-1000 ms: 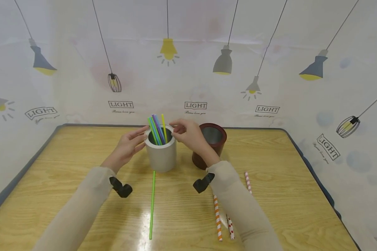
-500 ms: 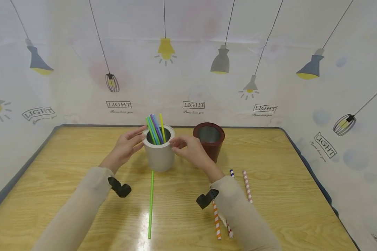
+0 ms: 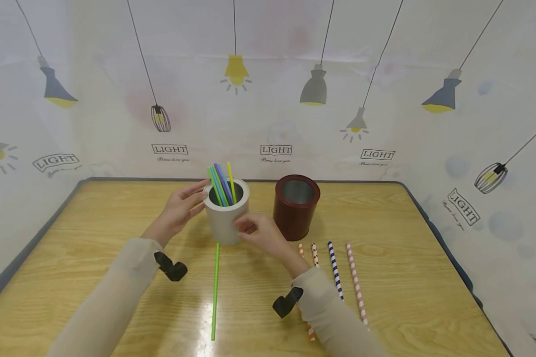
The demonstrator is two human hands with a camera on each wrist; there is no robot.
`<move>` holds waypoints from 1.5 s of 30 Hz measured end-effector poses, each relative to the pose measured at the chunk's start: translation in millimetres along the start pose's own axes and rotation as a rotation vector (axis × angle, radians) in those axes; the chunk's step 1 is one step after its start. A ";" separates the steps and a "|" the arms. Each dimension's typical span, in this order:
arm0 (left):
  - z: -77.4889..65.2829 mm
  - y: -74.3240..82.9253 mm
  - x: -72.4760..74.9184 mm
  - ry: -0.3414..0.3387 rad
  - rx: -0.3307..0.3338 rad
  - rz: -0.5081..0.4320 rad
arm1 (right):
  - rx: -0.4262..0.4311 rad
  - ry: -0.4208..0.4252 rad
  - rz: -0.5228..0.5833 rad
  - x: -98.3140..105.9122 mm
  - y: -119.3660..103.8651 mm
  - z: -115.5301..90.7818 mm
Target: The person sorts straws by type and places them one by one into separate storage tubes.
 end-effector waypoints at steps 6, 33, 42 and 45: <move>-0.7 -0.4 0.1 0.003 0.000 0.000 | 0.032 -0.040 0.052 -22.1 26.1 1.4; -0.6 0.0 0.4 0.001 0.010 0.007 | -0.304 0.072 0.114 -85.7 38.1 -0.6; -0.4 -0.1 -0.3 0.000 0.016 0.005 | -0.334 0.076 0.011 -89.4 37.3 3.2; -0.4 0.2 -0.4 0.000 0.014 0.006 | -0.325 0.074 -0.018 -90.0 35.2 3.8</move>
Point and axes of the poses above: each hand's wrist, its own z-axis towards the middle knuckle, its own x-axis out of the back of the hand, y = z × x, the point moved 3 cm from there along z, towards the middle knuckle, and after that the axes turned 7 degrees about -x, right-handed, at the moved point
